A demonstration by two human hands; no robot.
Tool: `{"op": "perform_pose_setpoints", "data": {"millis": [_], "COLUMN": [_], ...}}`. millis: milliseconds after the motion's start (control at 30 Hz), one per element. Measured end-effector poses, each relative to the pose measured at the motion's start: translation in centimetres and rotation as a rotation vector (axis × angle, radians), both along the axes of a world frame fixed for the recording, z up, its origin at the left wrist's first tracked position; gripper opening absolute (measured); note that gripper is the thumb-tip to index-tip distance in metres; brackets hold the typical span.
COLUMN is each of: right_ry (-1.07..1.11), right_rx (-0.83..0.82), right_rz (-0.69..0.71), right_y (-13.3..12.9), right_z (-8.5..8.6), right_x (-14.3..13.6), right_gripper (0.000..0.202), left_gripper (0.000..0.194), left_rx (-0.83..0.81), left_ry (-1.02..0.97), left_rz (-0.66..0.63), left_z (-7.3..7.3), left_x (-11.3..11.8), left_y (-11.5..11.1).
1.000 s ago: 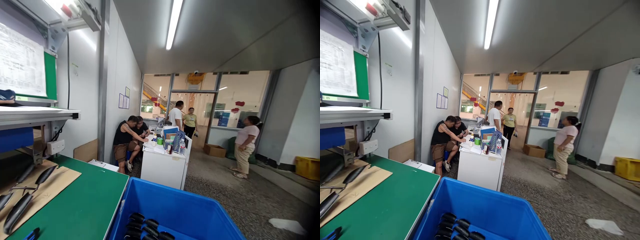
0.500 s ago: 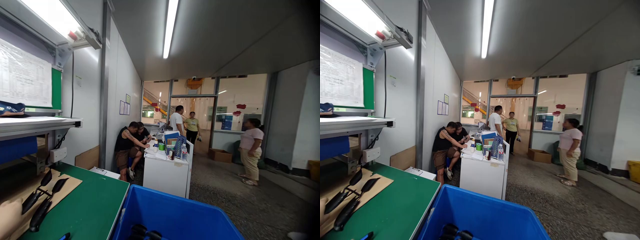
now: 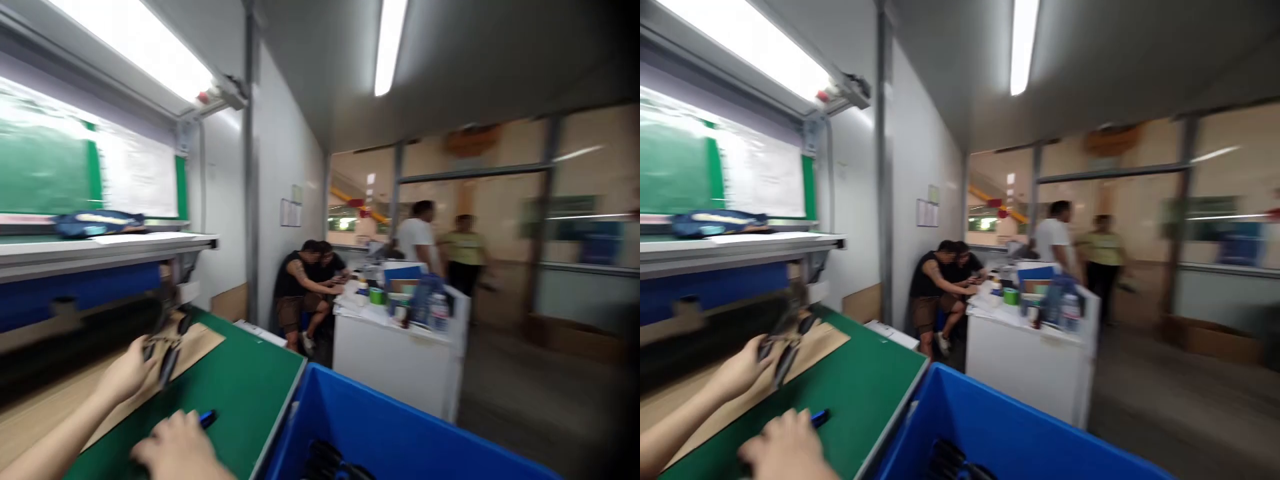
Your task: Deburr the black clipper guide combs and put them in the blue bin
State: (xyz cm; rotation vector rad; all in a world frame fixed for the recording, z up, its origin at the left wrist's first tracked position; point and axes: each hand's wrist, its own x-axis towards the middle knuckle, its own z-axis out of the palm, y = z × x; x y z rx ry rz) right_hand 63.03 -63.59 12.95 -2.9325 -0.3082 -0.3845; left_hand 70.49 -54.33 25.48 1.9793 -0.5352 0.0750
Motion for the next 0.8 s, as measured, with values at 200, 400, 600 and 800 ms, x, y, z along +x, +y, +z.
{"op": "perform_pose_setpoints", "data": {"millis": [200, 400, 600, 800], "right_ry": [-0.04, 0.084, 0.259, 0.274], "right_rx": [0.199, 0.285, 0.283, 0.472], "right_rz": [0.115, 0.38, 0.759, 0.711], "right_y": [-1.1, 5.8, 14.2, 14.9], "right_z": [1.4, 2.7, 3.3, 1.6], "right_x": [-1.4, 2.0, 4.3, 5.4], "right_gripper": [0.035, 0.026, 0.05, 0.026], "left_gripper": [0.056, 0.042, 0.051, 0.088], "left_rx": [-0.41, -0.945, -0.875, -0.714], "left_ry": [0.21, 0.462, 0.511, 0.485], "left_rz": [0.004, -0.061, -0.057, -0.118], "left_z": [-2.6, -5.8, -8.5, -10.6], "left_x": [-4.0, -10.3, -11.0, -10.6], "left_y": [13.4, 22.9, 27.2, 27.3]}}
